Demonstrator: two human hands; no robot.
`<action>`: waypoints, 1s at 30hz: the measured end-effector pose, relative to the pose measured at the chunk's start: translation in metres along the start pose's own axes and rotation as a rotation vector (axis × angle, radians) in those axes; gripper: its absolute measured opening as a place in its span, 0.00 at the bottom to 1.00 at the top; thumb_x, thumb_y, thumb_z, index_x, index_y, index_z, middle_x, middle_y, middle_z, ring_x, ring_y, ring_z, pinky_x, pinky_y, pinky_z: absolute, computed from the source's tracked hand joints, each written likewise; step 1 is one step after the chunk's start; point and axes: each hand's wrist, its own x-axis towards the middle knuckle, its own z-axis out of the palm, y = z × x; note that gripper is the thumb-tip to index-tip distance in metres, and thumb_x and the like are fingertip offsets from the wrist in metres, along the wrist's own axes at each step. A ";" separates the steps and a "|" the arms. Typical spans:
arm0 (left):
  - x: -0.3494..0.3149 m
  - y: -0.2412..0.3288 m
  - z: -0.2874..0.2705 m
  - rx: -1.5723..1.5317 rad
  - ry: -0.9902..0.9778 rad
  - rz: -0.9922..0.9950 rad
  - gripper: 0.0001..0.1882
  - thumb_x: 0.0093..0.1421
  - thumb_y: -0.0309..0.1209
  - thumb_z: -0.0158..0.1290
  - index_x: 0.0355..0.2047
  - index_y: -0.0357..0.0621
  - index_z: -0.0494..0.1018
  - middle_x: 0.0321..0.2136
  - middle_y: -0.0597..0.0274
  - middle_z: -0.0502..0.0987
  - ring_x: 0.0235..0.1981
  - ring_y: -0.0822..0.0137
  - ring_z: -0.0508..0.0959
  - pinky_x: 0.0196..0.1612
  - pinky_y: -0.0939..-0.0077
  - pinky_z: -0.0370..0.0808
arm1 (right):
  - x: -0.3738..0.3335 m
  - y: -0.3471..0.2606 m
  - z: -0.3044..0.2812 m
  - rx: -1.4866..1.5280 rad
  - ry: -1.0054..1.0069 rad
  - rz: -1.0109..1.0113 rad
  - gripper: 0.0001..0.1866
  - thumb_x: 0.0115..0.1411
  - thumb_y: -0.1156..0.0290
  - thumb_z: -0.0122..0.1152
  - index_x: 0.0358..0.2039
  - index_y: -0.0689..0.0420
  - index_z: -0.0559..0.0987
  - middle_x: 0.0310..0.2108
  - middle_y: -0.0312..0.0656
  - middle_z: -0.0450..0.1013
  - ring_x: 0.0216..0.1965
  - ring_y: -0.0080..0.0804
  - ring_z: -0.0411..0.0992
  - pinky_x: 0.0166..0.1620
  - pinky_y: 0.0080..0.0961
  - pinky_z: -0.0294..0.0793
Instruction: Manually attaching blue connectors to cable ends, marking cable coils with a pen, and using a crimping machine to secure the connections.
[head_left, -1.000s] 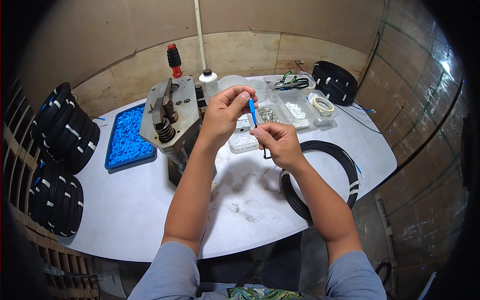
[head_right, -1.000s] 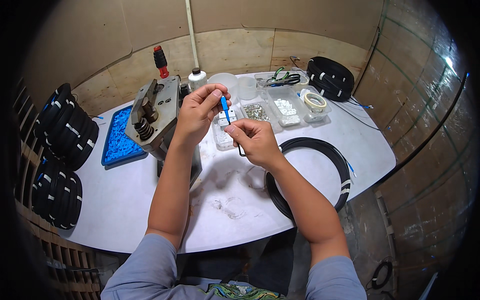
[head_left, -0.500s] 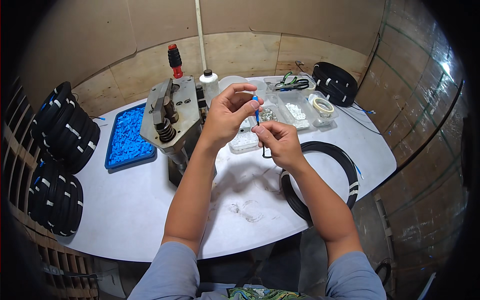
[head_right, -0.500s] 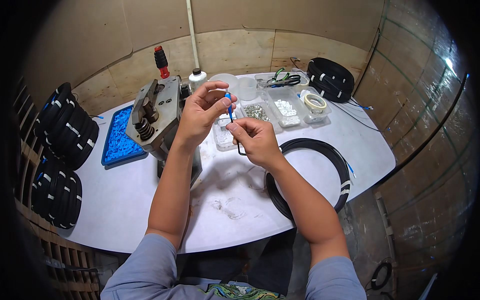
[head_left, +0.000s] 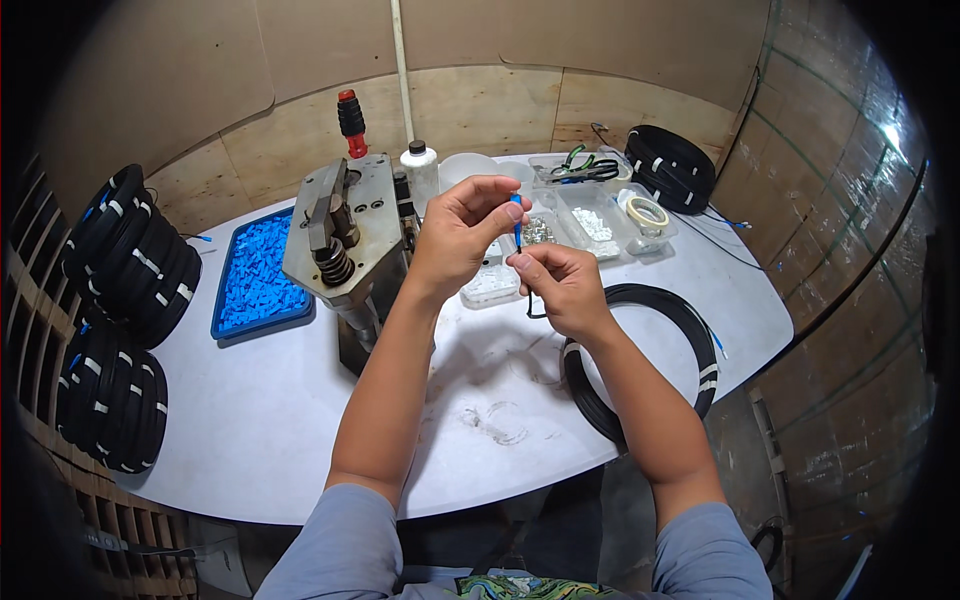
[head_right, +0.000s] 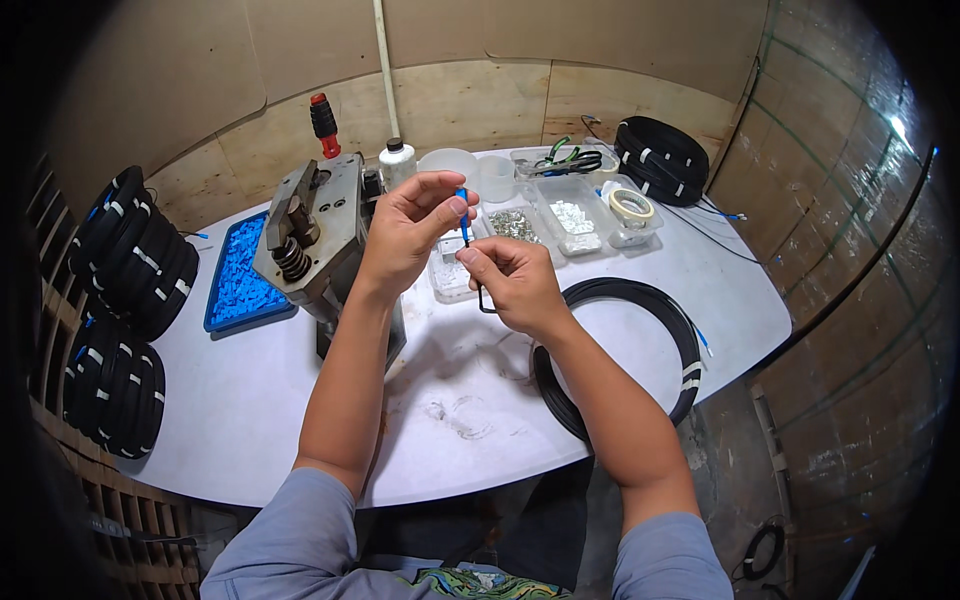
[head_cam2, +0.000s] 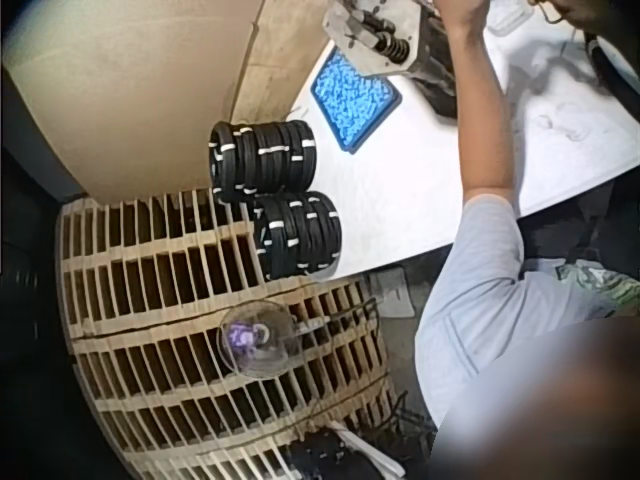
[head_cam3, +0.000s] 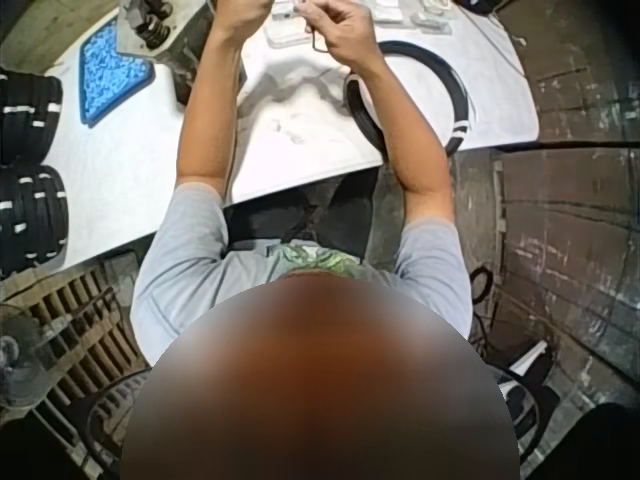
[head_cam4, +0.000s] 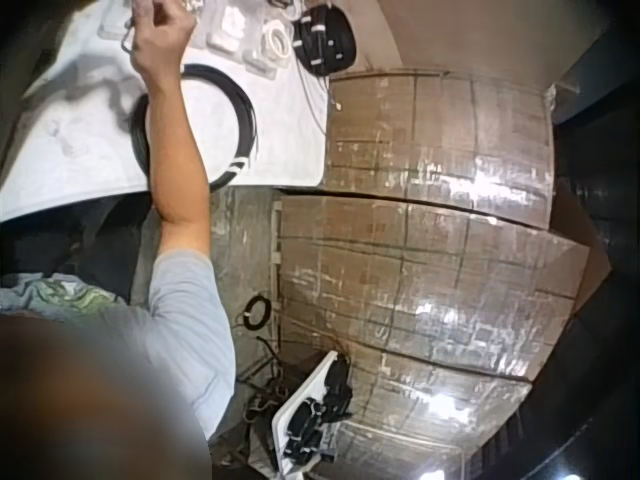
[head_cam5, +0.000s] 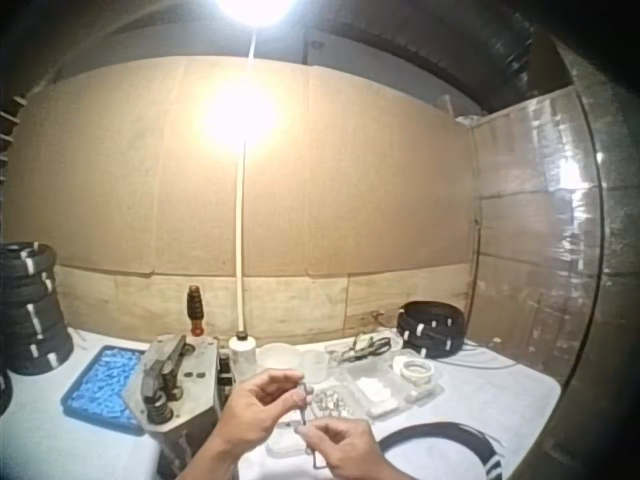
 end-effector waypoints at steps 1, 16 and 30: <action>0.000 0.000 0.000 0.001 -0.002 -0.001 0.14 0.58 0.25 0.57 0.45 0.36 0.71 0.37 0.54 0.78 0.36 0.69 0.78 0.42 0.74 0.76 | 0.000 -0.001 -0.001 0.003 -0.003 0.000 0.10 0.62 0.68 0.59 0.33 0.63 0.80 0.21 0.32 0.71 0.23 0.15 0.65 0.26 0.15 0.64; 0.000 0.000 0.003 -0.082 -0.012 -0.017 0.20 0.60 0.27 0.54 0.53 0.40 0.67 0.36 0.53 0.79 0.40 0.69 0.78 0.43 0.74 0.75 | 0.002 -0.002 -0.003 0.038 -0.008 0.010 0.10 0.62 0.67 0.58 0.33 0.62 0.80 0.21 0.32 0.71 0.24 0.15 0.65 0.28 0.14 0.64; 0.000 0.001 -0.002 -0.095 -0.038 -0.086 0.21 0.60 0.25 0.54 0.53 0.40 0.66 0.39 0.54 0.78 0.40 0.67 0.76 0.45 0.71 0.73 | 0.002 0.002 -0.002 0.062 -0.006 0.006 0.10 0.62 0.67 0.57 0.34 0.62 0.80 0.21 0.32 0.72 0.23 0.14 0.66 0.26 0.14 0.64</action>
